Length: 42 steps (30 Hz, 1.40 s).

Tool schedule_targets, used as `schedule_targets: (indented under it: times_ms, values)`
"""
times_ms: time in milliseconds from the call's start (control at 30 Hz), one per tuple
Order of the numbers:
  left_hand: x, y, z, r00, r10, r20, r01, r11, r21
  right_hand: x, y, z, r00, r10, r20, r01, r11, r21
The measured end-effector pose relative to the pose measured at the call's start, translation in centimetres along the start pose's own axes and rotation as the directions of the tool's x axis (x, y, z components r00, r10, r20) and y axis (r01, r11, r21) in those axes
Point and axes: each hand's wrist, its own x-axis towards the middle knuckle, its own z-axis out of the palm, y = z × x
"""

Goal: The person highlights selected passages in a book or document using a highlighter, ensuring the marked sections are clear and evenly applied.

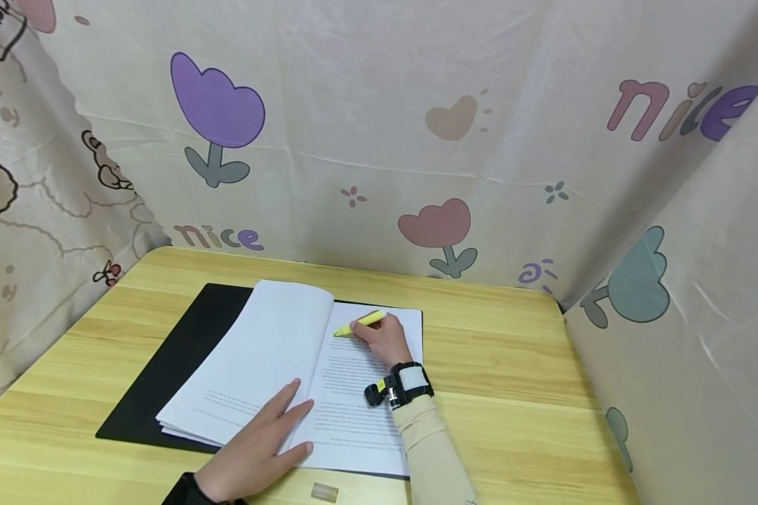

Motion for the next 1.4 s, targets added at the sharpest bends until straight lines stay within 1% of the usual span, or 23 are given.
schedule_targets:
  times_ms: [233, 600, 733, 1000, 1400]
  values:
    - [0.03, -0.1, 0.02, 1.0, 0.007, -0.005, -0.007, 1.0, 0.003, 0.25, 0.08, 0.02, 1.0, -0.002, -0.008, 0.002, 1.0, -0.029]
    - [0.08, -0.13, 0.03, 1.0, 0.002, -0.005, -0.002, 1.0, -0.006, 0.45, 0.05, 0.05, 1.0, -0.017, -0.009, 0.016, 0.997, -0.077]
    - [0.09, -0.13, 0.02, 1.0, 0.002, -0.005, -0.002, 1.0, -0.007, 0.37, -0.03, -0.01, 1.0, -0.02, -0.013, 0.019, 0.996, -0.087]
    - [0.12, -0.22, 0.02, 1.0, 0.022, -0.008, -0.022, 1.0, -0.01, 0.06, -0.33, -0.24, 1.0, -0.007, -0.016, 0.005, 0.995, -0.095]
    - [0.09, -0.2, 0.05, 1.0, 0.02, -0.015, -0.02, 1.0, -0.003, 0.17, -0.24, -0.49, 1.0, -0.011, -0.02, 0.009, 0.993, -0.117]
